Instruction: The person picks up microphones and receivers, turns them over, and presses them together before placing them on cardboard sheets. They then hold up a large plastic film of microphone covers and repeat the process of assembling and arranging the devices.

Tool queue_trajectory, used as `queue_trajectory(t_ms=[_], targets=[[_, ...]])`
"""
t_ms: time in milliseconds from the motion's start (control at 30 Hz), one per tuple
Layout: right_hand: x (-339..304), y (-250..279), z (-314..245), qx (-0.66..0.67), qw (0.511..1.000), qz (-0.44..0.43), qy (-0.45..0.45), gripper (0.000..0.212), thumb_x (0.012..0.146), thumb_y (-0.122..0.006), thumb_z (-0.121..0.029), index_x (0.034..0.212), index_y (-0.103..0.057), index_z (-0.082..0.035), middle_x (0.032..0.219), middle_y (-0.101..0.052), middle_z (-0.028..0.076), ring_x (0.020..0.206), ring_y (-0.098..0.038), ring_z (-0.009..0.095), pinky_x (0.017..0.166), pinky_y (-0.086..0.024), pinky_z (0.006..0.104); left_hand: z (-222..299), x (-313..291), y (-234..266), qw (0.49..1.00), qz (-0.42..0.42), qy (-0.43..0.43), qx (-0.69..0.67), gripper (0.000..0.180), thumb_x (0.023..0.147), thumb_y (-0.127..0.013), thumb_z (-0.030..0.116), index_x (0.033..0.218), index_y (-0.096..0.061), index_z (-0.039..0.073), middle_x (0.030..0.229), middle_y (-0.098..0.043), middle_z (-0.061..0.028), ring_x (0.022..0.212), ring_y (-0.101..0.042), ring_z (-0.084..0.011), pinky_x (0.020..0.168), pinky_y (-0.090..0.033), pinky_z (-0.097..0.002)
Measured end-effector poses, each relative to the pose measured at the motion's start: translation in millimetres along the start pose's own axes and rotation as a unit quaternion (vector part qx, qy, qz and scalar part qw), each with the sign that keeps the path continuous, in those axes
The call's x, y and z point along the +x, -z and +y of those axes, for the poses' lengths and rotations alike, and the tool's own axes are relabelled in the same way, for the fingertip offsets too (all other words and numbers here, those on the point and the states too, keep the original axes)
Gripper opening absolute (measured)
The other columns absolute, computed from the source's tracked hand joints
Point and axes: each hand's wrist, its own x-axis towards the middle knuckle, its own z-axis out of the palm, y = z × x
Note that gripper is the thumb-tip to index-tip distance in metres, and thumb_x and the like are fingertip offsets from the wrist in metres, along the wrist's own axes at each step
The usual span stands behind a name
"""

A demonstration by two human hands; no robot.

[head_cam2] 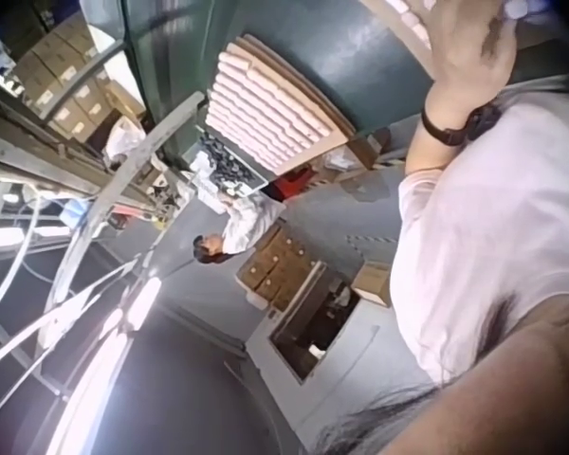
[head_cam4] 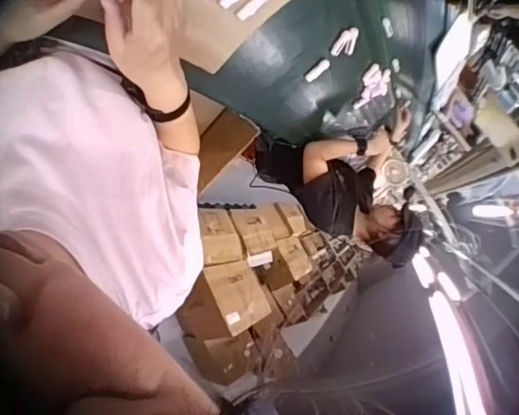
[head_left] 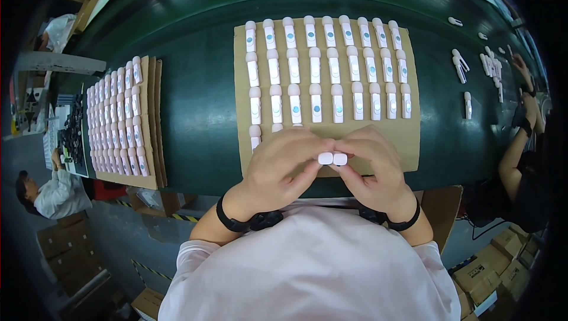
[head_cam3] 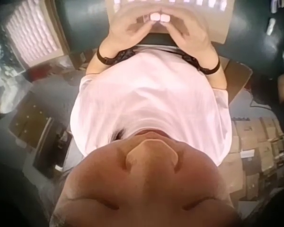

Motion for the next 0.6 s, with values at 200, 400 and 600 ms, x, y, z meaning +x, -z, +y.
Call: queue_trajectory(t_ms=[200, 400, 600], targets=[[-25.8, 11.8, 7.7, -0.037, 0.997, -0.053, -0.045, 0.035, 0.071, -0.068, 0.007, 0.103, -0.059, -0.003, 0.093, -0.064, 0.012, 0.08, -0.061, 0.028, 0.069, -0.049, 0.0347, -3.8, -13.3, -1.2, 0.986, -0.084, -0.089, 0.116, 0.031, 0.067, -0.071, -0.002, 0.097, -0.064, 0.001, 0.092, -0.065, -0.0124, 0.082, -0.063, -0.028, 0.081, -0.053, -0.039], [-34.6, 14.0, 17.6, -0.095, 0.994, -0.037, -0.043, 0.033, 0.073, -0.068, 0.005, 0.103, -0.058, -0.004, 0.094, -0.063, 0.011, 0.081, -0.061, 0.029, 0.069, -0.05, 0.0356, -9.4, -14.8, -10.0, 0.967, -0.08, -0.137, 0.201, 0.028, 0.069, -0.071, 0.004, 0.095, -0.064, 0.0, 0.091, -0.064, -0.0122, 0.082, -0.063, -0.0275, 0.077, -0.054, -0.0383], [-46.0, 9.3, 23.4, -0.17, 0.983, -0.072, 0.012, 0.026, 0.071, -0.069, 0.0, 0.095, -0.059, -0.005, 0.101, -0.061, 0.01, 0.086, -0.06, 0.029, 0.073, -0.049, 0.0371, -8.5, -19.7, -17.7, 0.93, -0.137, -0.189, 0.283, 0.02, 0.071, -0.065, 0.008, 0.09, -0.063, 0.001, 0.095, -0.061, -0.0112, 0.091, -0.061, -0.026, 0.084, -0.051, -0.0399]])
